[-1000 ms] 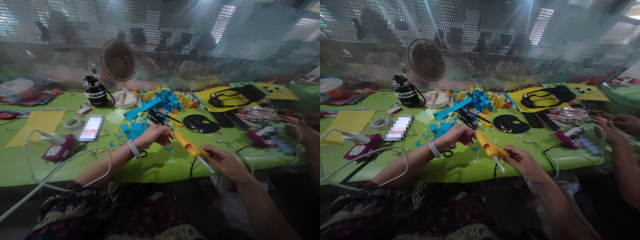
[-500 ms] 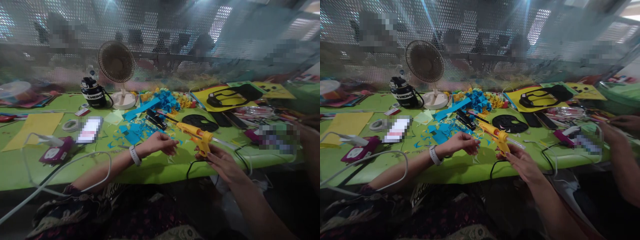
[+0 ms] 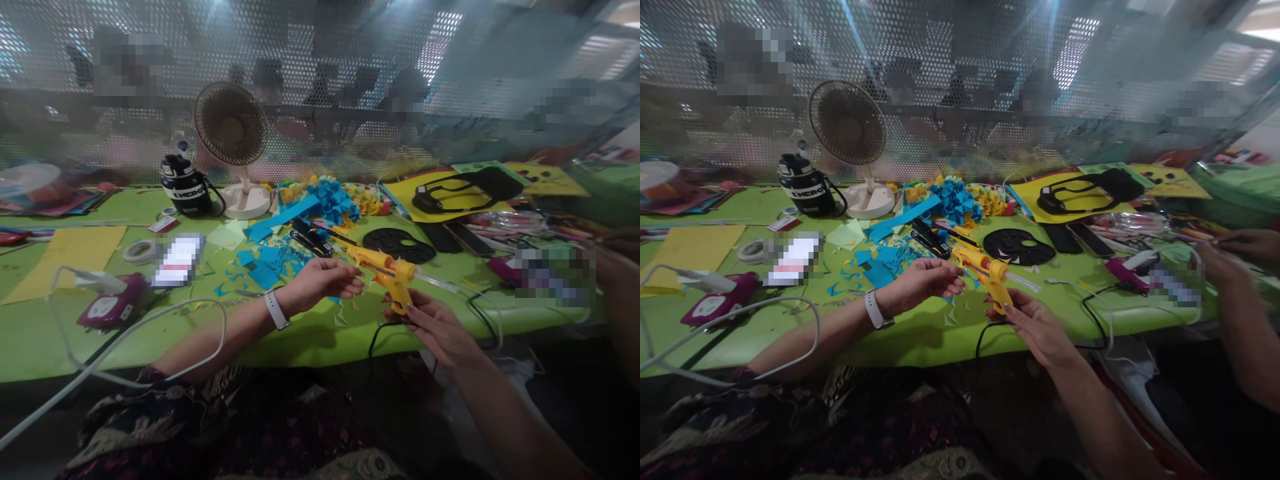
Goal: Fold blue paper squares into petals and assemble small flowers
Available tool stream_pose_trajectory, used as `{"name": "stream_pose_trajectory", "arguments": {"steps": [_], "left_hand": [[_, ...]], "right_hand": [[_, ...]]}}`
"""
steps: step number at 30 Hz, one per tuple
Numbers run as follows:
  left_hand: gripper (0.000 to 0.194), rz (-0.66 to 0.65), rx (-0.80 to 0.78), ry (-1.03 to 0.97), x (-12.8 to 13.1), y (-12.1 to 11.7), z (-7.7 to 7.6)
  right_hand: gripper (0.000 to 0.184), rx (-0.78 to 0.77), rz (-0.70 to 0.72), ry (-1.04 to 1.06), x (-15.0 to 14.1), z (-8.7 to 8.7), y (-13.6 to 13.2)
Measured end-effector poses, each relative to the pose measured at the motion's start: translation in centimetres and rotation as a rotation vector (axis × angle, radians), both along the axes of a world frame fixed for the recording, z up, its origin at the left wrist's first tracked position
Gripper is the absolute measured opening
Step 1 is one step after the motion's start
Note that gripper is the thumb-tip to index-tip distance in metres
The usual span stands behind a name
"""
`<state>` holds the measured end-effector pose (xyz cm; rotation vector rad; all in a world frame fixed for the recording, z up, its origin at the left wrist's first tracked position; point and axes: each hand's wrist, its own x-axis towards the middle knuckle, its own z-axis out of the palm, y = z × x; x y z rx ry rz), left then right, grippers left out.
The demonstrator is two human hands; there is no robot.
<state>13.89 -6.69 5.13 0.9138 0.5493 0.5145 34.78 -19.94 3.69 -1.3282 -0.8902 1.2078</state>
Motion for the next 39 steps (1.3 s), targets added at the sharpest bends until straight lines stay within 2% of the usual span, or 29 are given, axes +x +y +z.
{"name": "stream_pose_trajectory", "arguments": {"steps": [5,9,11,14,17,23,27,29,31,34,39], "left_hand": [[0.008,0.018,0.000,0.006,-0.6,0.0,0.2],[0.011,-0.039,0.021,0.070,-1.9,0.0,-0.2],[0.017,-0.069,0.030,0.116,-2.6,0.1,-0.7],[0.026,-0.075,0.042,0.148,-3.3,0.3,-1.8],[0.032,-0.061,0.051,0.154,-3.7,0.5,-2.5],[0.036,-0.075,0.055,0.161,-4.1,0.6,-3.1],[0.033,-0.065,0.053,0.160,-4.3,0.7,-3.5],[0.032,-0.063,0.051,0.155,-4.4,0.7,-3.6],[0.032,-0.063,0.045,0.156,-4.4,0.8,-3.7],[0.032,-0.063,0.031,0.164,-4.3,0.7,-3.5],[0.026,-0.059,0.022,0.174,-4.3,0.4,-2.7]], "right_hand": [[0.046,0.074,-0.045,-0.076,1.3,-1.1,0.0],[0.046,0.196,-0.139,-0.284,5.2,-2.0,1.2],[0.046,0.266,-0.271,-0.405,7.6,-2.3,2.4],[0.043,0.368,-0.463,-0.440,10.8,-2.9,4.7],[0.040,0.380,-0.530,-0.499,12.5,-3.7,6.9],[0.038,0.351,-0.515,-0.661,13.4,-5.5,9.9],[0.039,0.346,-0.511,-0.658,14.0,-6.5,11.0],[0.039,0.324,-0.468,-0.664,14.3,-7.0,11.2],[0.038,0.256,-0.365,-0.719,14.7,-7.2,11.0],[0.030,0.220,-0.275,-0.895,15.1,-6.8,10.4],[0.019,0.380,-0.357,-1.305,14.0,-5.0,9.5]]}}
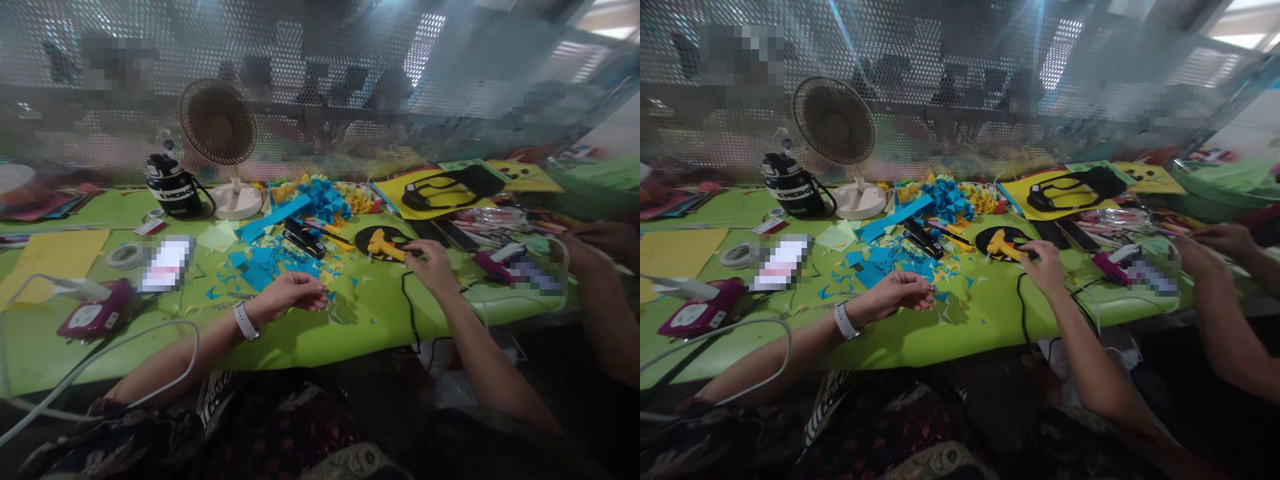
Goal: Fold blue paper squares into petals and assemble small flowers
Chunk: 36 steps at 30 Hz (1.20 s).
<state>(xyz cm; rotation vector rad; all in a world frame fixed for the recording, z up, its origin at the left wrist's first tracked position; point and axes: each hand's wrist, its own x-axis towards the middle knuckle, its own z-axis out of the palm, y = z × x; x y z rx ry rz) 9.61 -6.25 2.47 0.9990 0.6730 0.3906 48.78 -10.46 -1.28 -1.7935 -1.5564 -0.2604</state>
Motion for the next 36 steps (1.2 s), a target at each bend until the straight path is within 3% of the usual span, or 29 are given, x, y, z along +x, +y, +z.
{"name": "stream_pose_trajectory", "arguments": {"steps": [8,13,18,22,24,26,29,32,36], "left_hand": [[0.029,-0.024,0.000,-0.002,0.0,0.0,-0.5],[0.031,-0.027,0.010,0.003,0.1,0.2,-0.7],[0.034,-0.031,0.003,0.007,-0.1,0.2,-0.8],[0.040,-0.030,0.010,-0.019,-0.1,0.1,-0.6],[0.041,-0.020,0.021,-0.019,0.0,0.1,-0.4],[0.041,-0.003,0.036,-0.008,0.1,0.2,-0.2],[0.038,0.034,0.088,0.001,0.2,0.1,-0.2],[0.032,0.078,0.172,0.000,0.0,0.1,-0.3],[0.028,0.094,0.288,-0.015,-0.4,0.1,-0.3]], "right_hand": [[0.026,-0.414,0.016,-0.316,-3.5,0.2,0.8],[0.021,-0.456,-0.001,-0.395,-3.7,0.1,2.3],[0.022,-0.409,-0.066,-0.215,-3.9,1.1,1.9],[0.026,-0.446,0.160,0.058,-4.8,2.5,-0.3],[0.036,-0.507,0.264,0.097,-6.0,3.2,-1.2],[0.047,-0.488,0.277,0.073,-7.8,3.9,-1.6],[0.039,-0.363,0.350,0.196,-11.1,5.1,-1.2],[0.044,-0.438,0.528,0.441,-14.8,6.3,-0.4],[0.040,-0.485,0.636,0.433,-18.8,7.2,0.6]]}}
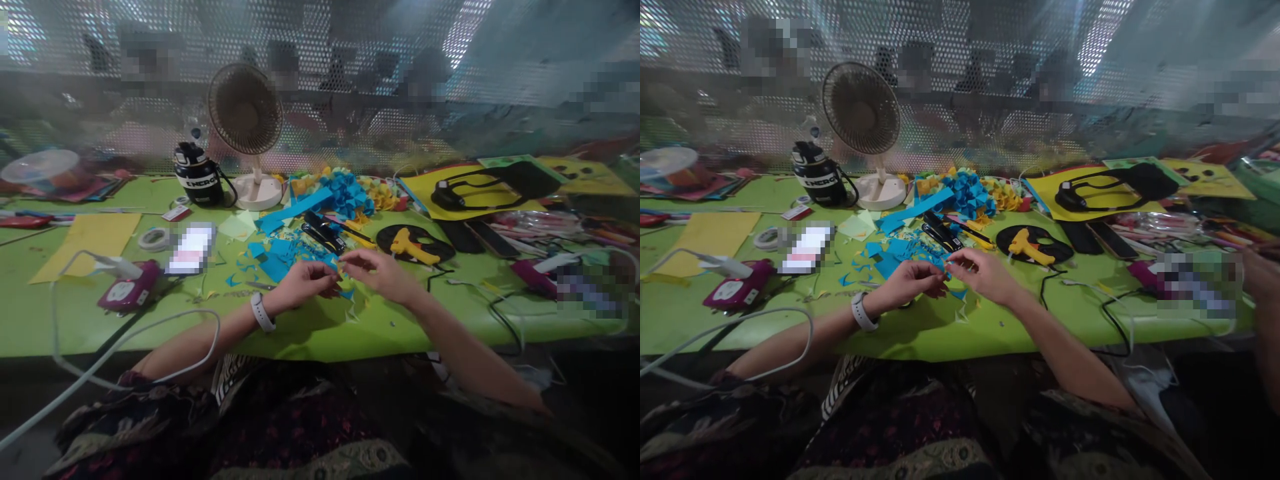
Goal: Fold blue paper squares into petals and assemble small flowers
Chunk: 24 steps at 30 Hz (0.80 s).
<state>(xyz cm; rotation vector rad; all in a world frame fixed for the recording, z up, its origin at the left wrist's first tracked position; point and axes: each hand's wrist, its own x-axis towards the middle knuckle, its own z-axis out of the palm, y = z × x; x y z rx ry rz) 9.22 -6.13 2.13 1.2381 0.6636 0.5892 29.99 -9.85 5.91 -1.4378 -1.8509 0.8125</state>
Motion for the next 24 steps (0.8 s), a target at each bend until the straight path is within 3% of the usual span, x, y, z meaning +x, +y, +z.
{"name": "stream_pose_trajectory", "arguments": {"steps": [6,13,16,19,24], "left_hand": [[0.030,-0.005,0.158,0.031,-1.0,0.3,0.1],[0.040,0.046,0.340,0.084,-3.6,0.8,0.5],[0.038,0.046,0.525,0.105,-4.5,0.9,0.8],[0.033,0.015,0.738,0.122,-4.8,1.0,0.7],[0.024,0.020,0.970,0.078,-4.9,1.2,-0.1]], "right_hand": [[0.041,-0.028,-0.007,0.155,-2.2,-0.5,1.3],[0.032,-0.151,0.090,0.171,-0.4,-0.1,2.3],[0.036,-0.232,0.105,0.072,0.0,0.7,2.6],[0.042,-0.201,0.107,0.128,-1.0,1.4,2.7],[0.047,-0.215,0.176,0.125,-3.8,0.7,3.4]]}}
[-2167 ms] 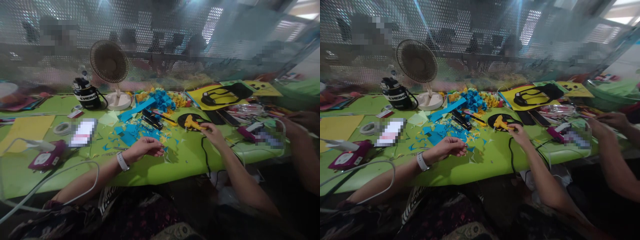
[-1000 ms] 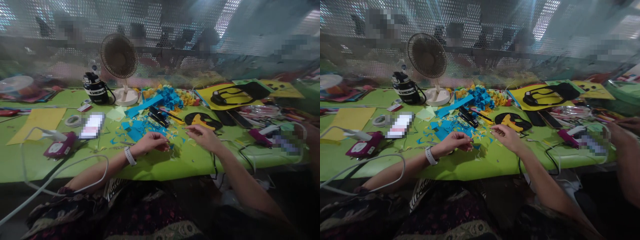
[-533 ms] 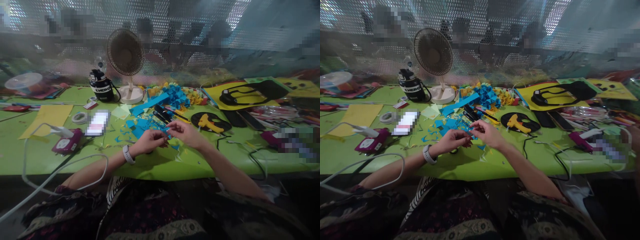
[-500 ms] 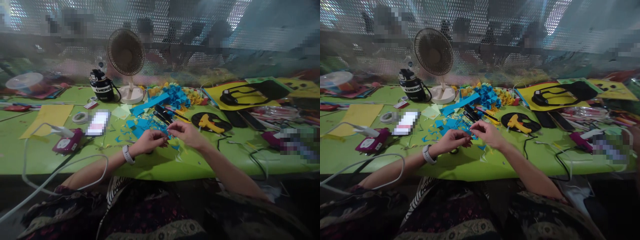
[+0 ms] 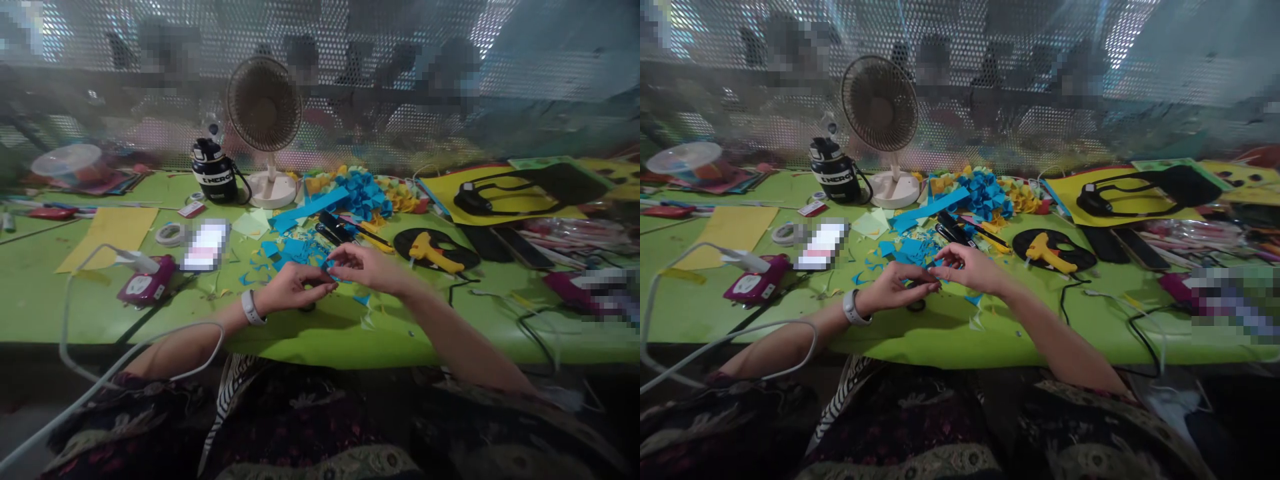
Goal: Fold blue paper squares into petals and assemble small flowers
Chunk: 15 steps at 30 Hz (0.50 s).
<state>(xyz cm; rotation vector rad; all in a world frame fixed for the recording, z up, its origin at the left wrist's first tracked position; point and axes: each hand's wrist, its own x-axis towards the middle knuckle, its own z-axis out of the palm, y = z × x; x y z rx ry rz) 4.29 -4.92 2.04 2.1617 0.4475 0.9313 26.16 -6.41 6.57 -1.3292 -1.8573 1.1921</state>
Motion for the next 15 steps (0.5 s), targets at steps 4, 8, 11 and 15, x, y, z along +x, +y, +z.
{"name": "stream_pose_trajectory", "arguments": {"steps": [4,8,11,15], "left_hand": [[0.019,-0.051,0.181,0.007,-0.5,0.2,-0.2],[0.019,-0.056,0.138,-0.006,-0.9,0.2,0.2],[0.023,-0.031,0.001,-0.001,-1.1,0.2,0.7],[0.028,-0.035,-0.166,0.044,-1.3,0.4,0.8]], "right_hand": [[0.047,-0.075,0.087,0.077,-0.5,-1.1,0.6],[0.030,-0.131,0.176,0.116,0.0,-1.4,0.6],[0.025,-0.149,0.170,0.153,0.2,-1.2,0.3],[0.019,-0.149,0.089,0.151,0.0,-1.0,0.0]]}}
